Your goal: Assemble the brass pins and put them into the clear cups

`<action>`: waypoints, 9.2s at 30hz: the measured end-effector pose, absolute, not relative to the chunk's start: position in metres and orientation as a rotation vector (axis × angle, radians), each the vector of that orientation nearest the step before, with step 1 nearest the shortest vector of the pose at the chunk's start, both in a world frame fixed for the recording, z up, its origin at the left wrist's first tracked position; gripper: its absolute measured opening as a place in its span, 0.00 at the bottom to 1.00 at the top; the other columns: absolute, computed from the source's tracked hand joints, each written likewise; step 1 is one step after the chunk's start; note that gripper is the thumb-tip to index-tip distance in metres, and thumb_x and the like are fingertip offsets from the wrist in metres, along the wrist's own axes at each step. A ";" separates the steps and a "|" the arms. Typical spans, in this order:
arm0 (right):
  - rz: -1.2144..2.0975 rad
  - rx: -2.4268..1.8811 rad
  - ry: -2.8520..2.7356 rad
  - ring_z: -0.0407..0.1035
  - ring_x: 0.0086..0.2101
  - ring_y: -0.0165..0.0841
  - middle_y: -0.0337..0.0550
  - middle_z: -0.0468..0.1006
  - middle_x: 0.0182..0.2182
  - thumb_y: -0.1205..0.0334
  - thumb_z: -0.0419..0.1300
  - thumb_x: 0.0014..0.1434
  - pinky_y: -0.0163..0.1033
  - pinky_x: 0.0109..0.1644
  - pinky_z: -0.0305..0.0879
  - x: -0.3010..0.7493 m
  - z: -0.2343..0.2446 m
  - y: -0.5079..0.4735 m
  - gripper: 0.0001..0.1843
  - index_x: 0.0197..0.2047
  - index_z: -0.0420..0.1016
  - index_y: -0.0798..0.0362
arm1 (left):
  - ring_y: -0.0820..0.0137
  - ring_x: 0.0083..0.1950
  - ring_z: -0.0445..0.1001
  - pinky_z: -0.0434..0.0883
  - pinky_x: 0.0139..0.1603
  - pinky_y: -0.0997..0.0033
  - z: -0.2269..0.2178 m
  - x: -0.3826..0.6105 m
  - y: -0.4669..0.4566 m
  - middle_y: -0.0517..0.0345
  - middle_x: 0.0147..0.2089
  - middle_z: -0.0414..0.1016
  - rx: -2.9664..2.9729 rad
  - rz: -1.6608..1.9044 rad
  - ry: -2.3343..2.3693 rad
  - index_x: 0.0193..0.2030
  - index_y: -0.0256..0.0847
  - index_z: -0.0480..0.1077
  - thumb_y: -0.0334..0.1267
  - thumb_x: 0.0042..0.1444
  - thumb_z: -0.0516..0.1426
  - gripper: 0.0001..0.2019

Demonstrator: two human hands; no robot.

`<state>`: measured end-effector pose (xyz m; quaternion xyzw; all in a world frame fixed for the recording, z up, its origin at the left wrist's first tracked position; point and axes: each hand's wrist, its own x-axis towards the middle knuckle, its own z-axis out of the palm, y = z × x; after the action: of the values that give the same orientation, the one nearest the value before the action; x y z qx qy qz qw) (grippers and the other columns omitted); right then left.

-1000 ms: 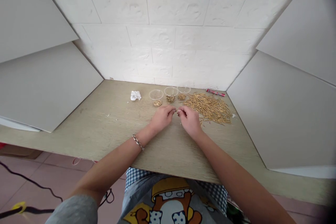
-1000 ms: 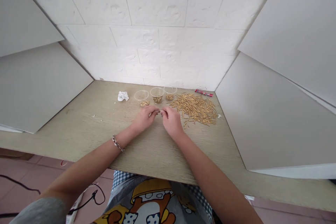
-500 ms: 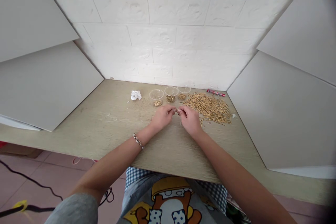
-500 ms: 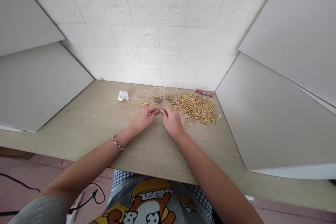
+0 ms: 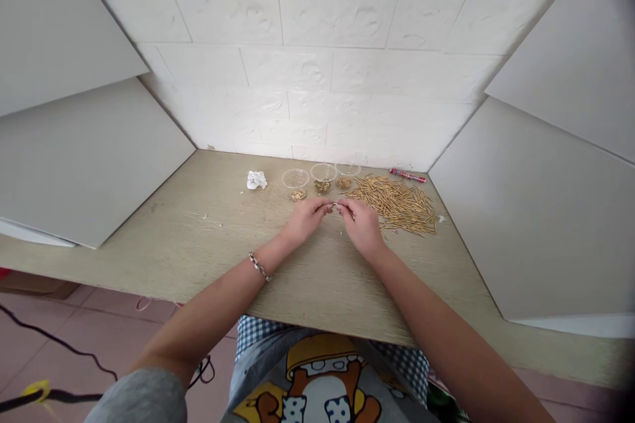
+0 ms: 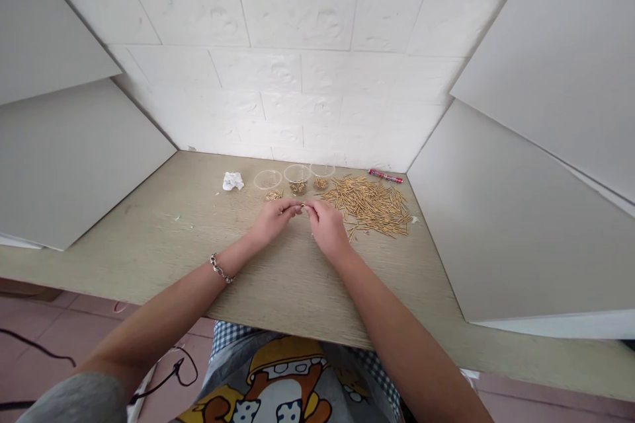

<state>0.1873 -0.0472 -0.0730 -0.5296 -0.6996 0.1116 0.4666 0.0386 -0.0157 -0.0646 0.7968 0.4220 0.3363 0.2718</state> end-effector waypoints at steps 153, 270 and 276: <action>1.340 -0.962 -0.934 0.51 0.14 0.25 0.30 0.50 0.10 0.51 0.51 0.52 0.35 0.21 0.56 0.181 -0.058 -0.045 0.21 0.16 0.47 0.50 | 0.77 0.19 0.60 0.59 0.23 0.74 -0.047 0.082 -0.029 0.64 0.15 0.58 1.476 0.949 0.928 0.17 0.39 0.56 0.51 0.56 0.46 0.22; 1.284 -0.976 -0.873 0.51 0.17 0.24 0.31 0.56 0.15 0.45 0.56 0.48 0.31 0.19 0.52 0.177 -0.077 -0.043 0.19 0.22 0.59 0.51 | 0.76 0.23 0.64 0.64 0.22 0.78 -0.066 0.091 -0.034 0.63 0.22 0.62 1.291 1.135 1.039 0.24 0.39 0.60 0.46 0.55 0.49 0.15; 1.221 -1.018 -0.885 0.54 0.18 0.23 0.32 0.60 0.16 0.45 0.55 0.48 0.31 0.19 0.51 0.174 -0.072 -0.047 0.18 0.23 0.60 0.52 | 0.76 0.23 0.64 0.65 0.23 0.77 -0.064 0.092 -0.037 0.63 0.22 0.62 1.321 1.150 1.075 0.24 0.39 0.60 0.45 0.56 0.48 0.14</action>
<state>0.1741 -0.0467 -0.0724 -0.4417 -0.3841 0.5296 0.6140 0.0920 -0.0367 -0.0636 0.5502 0.4478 0.4790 0.5169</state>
